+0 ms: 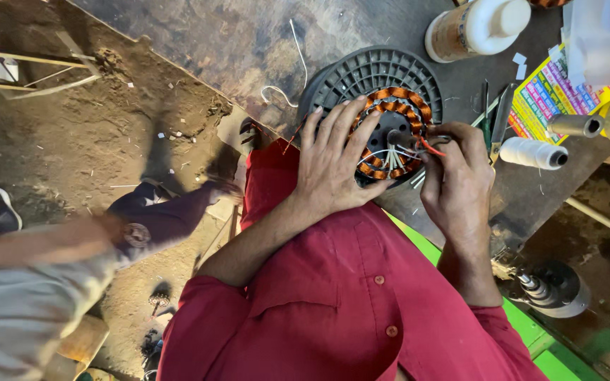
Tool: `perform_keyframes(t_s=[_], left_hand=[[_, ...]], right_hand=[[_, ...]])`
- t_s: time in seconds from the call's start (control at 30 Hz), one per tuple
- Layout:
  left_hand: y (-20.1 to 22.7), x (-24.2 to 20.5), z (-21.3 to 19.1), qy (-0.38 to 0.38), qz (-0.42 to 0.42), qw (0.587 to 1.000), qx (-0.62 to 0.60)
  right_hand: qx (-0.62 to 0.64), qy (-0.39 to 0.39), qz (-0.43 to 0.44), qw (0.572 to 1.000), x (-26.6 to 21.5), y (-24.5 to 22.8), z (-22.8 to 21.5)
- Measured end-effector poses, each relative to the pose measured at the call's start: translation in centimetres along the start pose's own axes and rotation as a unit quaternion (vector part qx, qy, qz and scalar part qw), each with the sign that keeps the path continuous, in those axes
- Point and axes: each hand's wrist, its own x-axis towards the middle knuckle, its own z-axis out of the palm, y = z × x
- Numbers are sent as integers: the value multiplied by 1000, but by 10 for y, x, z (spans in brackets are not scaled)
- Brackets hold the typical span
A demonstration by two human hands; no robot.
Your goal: The person works on a motor stator, stripping wire ends, twisting them together, and securing them with a white tie. They use pliers and scissors to cut and adjust the wires and tie material.
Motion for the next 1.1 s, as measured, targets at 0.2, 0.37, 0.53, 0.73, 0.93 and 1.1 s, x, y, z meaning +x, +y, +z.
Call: perform_keyframes(t_s=[0.2, 0.37, 0.53, 0.73, 0.93, 1.1], left_hand=[[-1, -1, 2, 3, 1, 1000, 5], [1, -3, 0, -1, -8, 1000, 11], [-5, -25, -2, 95, -23, 995, 2], [4, -36, -14, 70, -267, 924, -263], [41, -49, -111, -154, -113, 959, -210], [67, -54, -136, -233, 35, 941, -243]], right_hand=[[-44, 10, -50, 998, 7, 3, 10], [-68, -12, -86, 994, 8, 5, 16], [73, -9, -44, 996, 4, 18, 15], [178, 62, 19, 982, -7, 45, 13], [85, 8, -123, 989, -18, 19, -19], [243, -156, -353, 890, -24, -6, -26]])
